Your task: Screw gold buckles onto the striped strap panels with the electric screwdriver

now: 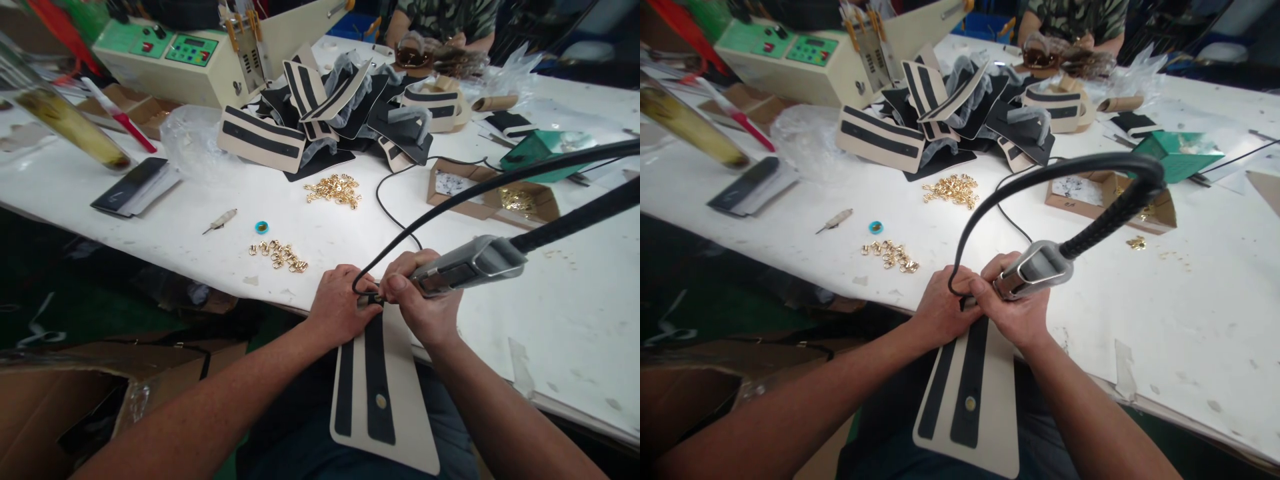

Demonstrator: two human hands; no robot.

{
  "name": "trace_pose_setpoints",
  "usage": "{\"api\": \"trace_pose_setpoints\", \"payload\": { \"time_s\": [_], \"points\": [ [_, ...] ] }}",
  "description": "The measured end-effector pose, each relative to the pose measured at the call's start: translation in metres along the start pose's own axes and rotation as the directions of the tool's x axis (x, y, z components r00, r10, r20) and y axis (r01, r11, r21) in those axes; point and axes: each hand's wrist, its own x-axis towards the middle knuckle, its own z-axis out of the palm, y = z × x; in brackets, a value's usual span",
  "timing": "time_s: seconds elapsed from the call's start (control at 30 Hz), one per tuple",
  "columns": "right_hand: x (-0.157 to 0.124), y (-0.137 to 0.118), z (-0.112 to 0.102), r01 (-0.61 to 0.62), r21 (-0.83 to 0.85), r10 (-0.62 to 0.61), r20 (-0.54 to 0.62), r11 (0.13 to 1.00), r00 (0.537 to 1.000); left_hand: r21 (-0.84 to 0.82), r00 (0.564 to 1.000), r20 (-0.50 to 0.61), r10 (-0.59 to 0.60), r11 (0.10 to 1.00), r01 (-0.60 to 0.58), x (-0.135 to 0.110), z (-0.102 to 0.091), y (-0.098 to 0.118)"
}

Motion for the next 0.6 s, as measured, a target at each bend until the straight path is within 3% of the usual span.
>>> {"api": "trace_pose_setpoints", "payload": {
  "time_s": [0.27, 0.6],
  "points": [
    [0.001, 0.006, -0.005, -0.017, 0.130, -0.002, 0.149, 0.991, 0.989, 0.037, 1.000, 0.000, 0.006, 0.999, -0.006, -0.002, 0.002, -0.002],
    [0.002, 0.015, -0.002, -0.049, 0.166, 0.029, 0.122, 0.985, 0.992, 0.011, 0.999, 0.035, 0.021, 1.000, -0.022, -0.001, -0.001, -0.003]
  ]
}}
